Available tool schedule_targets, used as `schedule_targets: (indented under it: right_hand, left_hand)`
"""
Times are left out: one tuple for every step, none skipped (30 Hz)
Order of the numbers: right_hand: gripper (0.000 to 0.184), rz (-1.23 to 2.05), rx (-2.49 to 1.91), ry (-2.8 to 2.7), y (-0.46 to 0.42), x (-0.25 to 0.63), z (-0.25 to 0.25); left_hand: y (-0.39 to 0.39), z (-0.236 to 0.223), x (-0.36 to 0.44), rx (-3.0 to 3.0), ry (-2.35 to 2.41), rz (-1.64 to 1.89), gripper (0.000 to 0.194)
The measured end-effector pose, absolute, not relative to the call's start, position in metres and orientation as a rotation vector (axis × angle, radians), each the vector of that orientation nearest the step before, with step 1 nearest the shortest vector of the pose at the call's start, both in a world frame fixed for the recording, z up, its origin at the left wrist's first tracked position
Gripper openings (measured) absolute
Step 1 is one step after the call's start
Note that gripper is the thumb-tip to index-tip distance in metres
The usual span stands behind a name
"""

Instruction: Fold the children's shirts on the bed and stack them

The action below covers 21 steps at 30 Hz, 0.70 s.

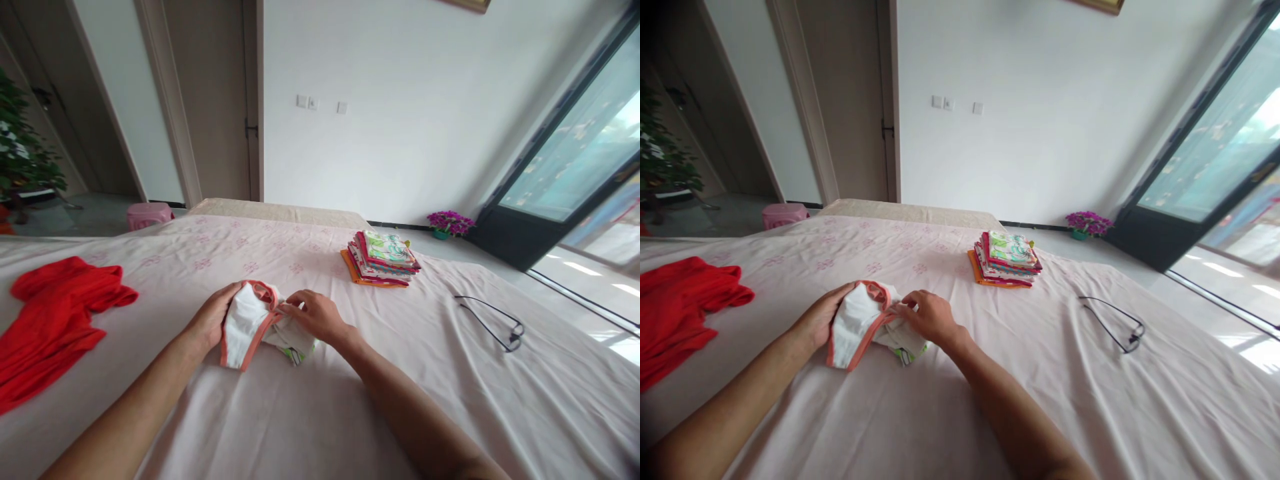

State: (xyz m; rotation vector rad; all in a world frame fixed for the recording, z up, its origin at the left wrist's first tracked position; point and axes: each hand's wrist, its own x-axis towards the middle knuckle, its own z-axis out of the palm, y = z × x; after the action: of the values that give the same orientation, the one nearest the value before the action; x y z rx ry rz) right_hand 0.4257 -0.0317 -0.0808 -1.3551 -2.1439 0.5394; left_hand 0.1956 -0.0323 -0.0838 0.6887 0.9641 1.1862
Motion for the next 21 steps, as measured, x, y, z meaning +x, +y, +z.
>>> schedule_targets:
  right_hand:
    - [0.032, 0.484, -1.41, -2.193, -0.035, 0.422, -0.081]
    - [0.035, 0.451, -1.463, -2.229, -0.037, 0.419, -0.083]
    - [0.034, 0.428, -1.515, -2.25, -0.037, 0.417, -0.085]
    - [0.03, 0.412, -1.558, -2.265, -0.037, 0.417, -0.087]
    - [0.025, 0.394, -1.59, -2.27, -0.036, 0.417, -0.089]
    - [0.02, 0.371, -1.616, -2.259, -0.034, 0.419, -0.09]
    - [0.018, 0.351, -1.634, -2.232, -0.032, 0.422, -0.091]
    - [0.017, 0.354, -1.642, -2.192, -0.029, 0.425, -0.092]
    - [0.017, 0.396, -1.633, -2.141, -0.026, 0.429, -0.091]
    - [0.018, 0.481, -1.607, -2.081, -0.024, 0.433, -0.09]
    - [0.018, 0.598, -1.558, -2.016, -0.022, 0.436, -0.089]
    - [0.019, 0.726, -1.489, -1.959, -0.021, 0.437, -0.087]
    - [0.02, 0.837, -1.408, -1.922, -0.021, 0.438, -0.085]
    - [0.02, 0.91, -1.328, -1.91, -0.022, 0.437, -0.083]
    - [0.02, 0.94, -1.258, -1.923, -0.024, 0.434, -0.081]
    - [0.02, 0.935, -1.206, -1.955, -0.027, 0.429, -0.08]
    - [0.02, 0.909, -1.173, -1.998, -0.03, 0.424, -0.079]
    - [0.02, 0.878, -1.16, -2.04, -0.033, 0.418, -0.08]
    - [0.021, 0.855, -1.157, -2.074, -0.036, 0.412, -0.082]
    - [0.022, 0.843, -1.161, -2.093, -0.038, 0.406, -0.086]
    - [0.021, 0.835, -1.166, -2.098, -0.039, 0.401, -0.09]
  left_hand:
    - [-0.035, -0.079, 0.197, 0.671, 0.934, 1.163, 0.027]
    - [-0.037, -0.074, 0.197, 0.656, 0.905, 1.144, 0.028]
    - [-0.039, -0.069, 0.198, 0.644, 0.881, 1.131, 0.029]
    - [-0.04, -0.066, 0.197, 0.637, 0.866, 1.129, 0.03]
    - [-0.041, -0.063, 0.197, 0.632, 0.858, 1.126, 0.03]
    - [-0.042, -0.06, 0.195, 0.626, 0.857, 1.127, 0.029]
    - [-0.042, -0.058, 0.194, 0.62, 0.859, 1.136, 0.028]
    - [-0.042, -0.056, 0.192, 0.614, 0.862, 1.155, 0.027]
    - [-0.042, -0.053, 0.19, 0.608, 0.868, 1.181, 0.026]
    - [-0.043, -0.05, 0.189, 0.603, 0.874, 1.207, 0.025]
    - [-0.045, -0.047, 0.187, 0.601, 0.878, 1.224, 0.024]
    - [-0.047, -0.043, 0.186, 0.604, 0.879, 1.223, 0.026]
    - [-0.05, -0.04, 0.187, 0.612, 0.875, 1.204, 0.029]
    - [-0.053, -0.037, 0.188, 0.623, 0.868, 1.175, 0.032]
    - [-0.057, -0.035, 0.19, 0.638, 0.855, 1.147, 0.034]
    - [-0.06, -0.033, 0.193, 0.656, 0.841, 1.132, 0.035]
    - [-0.063, -0.033, 0.197, 0.674, 0.828, 1.131, 0.034]
    - [-0.066, -0.033, 0.201, 0.691, 0.816, 1.143, 0.032]
    - [-0.068, -0.033, 0.206, 0.703, 0.803, 1.163, 0.028]
    - [-0.07, -0.034, 0.21, 0.712, 0.784, 1.187, 0.025]
    - [-0.071, -0.034, 0.213, 0.722, 0.759, 1.21, 0.022]
